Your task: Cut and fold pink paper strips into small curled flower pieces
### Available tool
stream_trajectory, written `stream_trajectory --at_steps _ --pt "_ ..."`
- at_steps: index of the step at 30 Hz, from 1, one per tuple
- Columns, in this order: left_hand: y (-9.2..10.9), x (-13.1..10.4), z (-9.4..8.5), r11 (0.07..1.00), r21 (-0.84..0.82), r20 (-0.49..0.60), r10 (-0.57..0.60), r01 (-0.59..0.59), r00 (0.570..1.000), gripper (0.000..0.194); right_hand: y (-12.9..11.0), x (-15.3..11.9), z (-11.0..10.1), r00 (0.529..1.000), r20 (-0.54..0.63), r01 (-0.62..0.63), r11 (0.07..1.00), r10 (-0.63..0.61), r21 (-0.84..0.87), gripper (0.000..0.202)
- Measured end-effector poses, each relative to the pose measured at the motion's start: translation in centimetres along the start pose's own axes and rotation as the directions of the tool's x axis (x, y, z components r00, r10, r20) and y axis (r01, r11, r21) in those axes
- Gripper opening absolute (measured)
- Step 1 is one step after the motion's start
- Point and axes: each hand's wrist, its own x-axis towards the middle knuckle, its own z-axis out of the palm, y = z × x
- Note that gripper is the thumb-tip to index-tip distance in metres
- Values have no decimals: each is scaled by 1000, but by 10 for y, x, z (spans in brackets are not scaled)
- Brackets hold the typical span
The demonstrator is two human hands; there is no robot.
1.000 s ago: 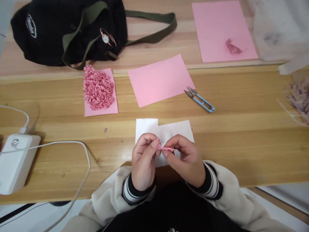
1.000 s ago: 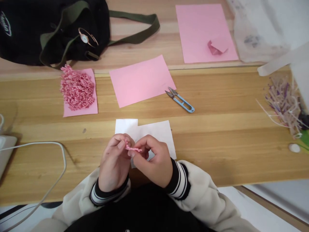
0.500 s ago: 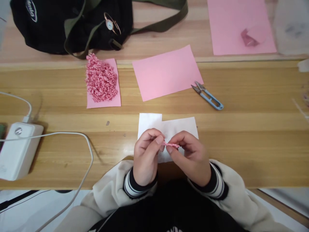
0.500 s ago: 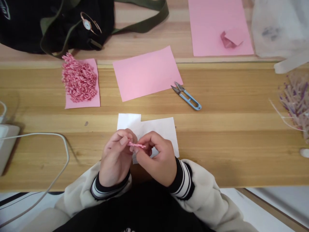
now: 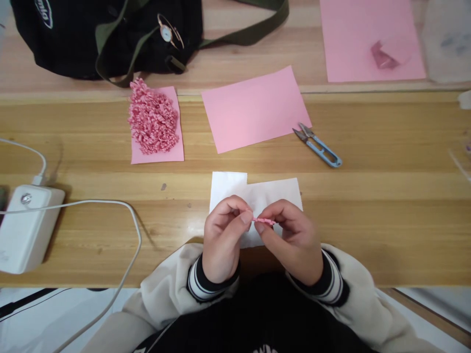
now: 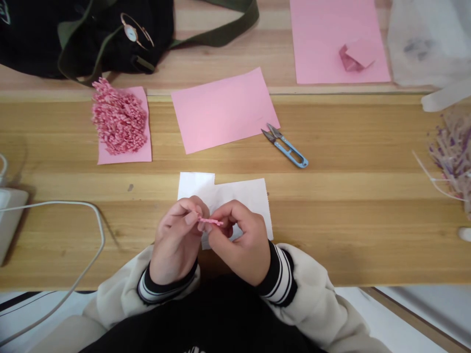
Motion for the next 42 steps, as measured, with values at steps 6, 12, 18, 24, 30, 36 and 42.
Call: stream_trajectory --at_steps 6,12,18,24,30,36,42 --pt "0 0 -1 1000 -8 -13 -8 8 1000 17 0 0 -1 1000 10 -14 1000 14 10 11" --pt "1 0 0 1000 -3 4 -4 4 1000 19 0 0 0 998 18 -57 996 55 67 9" --pt "1 0 1 1000 20 6 -7 7 1000 17 -1 1 0 998 0 -70 994 70 81 8" --pt "1 -1 0 999 44 14 -4 3 1000 15 -2 2 1 996 -34 -83 994 86 67 6" --pt "2 -1 0 999 48 13 -14 14 1000 14 -2 2 0 993 -48 -101 993 104 60 7" --pt "2 -2 0 998 70 23 1 -3 1000 11 -1 1 0 994 -57 -94 994 97 57 6" --pt "1 -1 0 999 37 22 0 -1 1000 11 -2 1 0 996 -53 -67 996 70 57 6"
